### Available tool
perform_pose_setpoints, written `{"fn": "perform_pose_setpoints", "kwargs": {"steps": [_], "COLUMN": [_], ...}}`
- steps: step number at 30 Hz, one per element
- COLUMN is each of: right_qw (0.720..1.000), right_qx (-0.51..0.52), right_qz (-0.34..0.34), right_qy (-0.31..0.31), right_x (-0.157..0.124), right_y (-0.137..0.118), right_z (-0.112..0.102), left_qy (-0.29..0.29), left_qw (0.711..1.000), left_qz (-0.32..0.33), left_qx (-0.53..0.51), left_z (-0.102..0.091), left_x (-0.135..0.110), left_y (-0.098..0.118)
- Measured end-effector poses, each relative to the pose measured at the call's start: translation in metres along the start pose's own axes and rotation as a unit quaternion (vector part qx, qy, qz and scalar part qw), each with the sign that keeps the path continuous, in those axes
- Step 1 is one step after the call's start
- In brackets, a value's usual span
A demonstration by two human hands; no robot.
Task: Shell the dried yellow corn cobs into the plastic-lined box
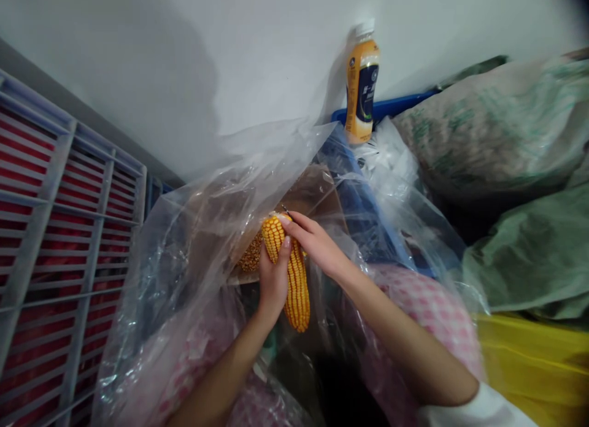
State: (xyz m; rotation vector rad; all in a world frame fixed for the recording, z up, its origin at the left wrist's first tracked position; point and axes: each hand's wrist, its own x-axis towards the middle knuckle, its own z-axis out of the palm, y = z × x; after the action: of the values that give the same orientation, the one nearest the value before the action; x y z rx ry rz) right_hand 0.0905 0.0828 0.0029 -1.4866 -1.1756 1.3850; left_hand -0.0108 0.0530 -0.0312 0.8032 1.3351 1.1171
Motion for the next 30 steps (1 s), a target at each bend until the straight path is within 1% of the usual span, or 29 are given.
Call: {"fn": "perform_pose_setpoints", "kwargs": {"steps": [4,9,13,17,23,30], "right_qw": [0.999,0.996,0.992,0.985,0.975,0.975], "right_qx": [0.036,0.086,0.111,0.142,0.189,0.190], "right_qz": [0.002,0.023,0.062,0.098,0.107,0.111], "right_qy": [-0.005,-0.018,-0.011,-0.025,-0.040,-0.037], "right_x": [0.0012,0.0002,-0.0010,-0.0027,-0.0050,-0.0065], "right_y": [0.0034,0.0046,0.0024,-0.0013,-0.0024,-0.0045], "right_z": [0.0017,0.0029,0.0041,0.0031,0.0025,0.0019], "left_qy": [0.004,0.003,0.008,0.010,0.013,0.013], "left_qw": [1.000,1.000,1.000,1.000,1.000,1.000], "left_qz": [-0.003,-0.007,-0.002,0.001,0.006,0.001], "left_qx": [-0.005,-0.005,0.001,0.011,0.021,0.022], "left_z": [-0.0006,-0.0024,-0.0029,-0.0028,-0.0045,-0.0078], "left_x": [-0.0005,-0.0005,-0.0009,-0.0020,-0.0023,-0.0015], "left_y": [0.0001,-0.0006,-0.0007,-0.0004,-0.0038,-0.0085]}}
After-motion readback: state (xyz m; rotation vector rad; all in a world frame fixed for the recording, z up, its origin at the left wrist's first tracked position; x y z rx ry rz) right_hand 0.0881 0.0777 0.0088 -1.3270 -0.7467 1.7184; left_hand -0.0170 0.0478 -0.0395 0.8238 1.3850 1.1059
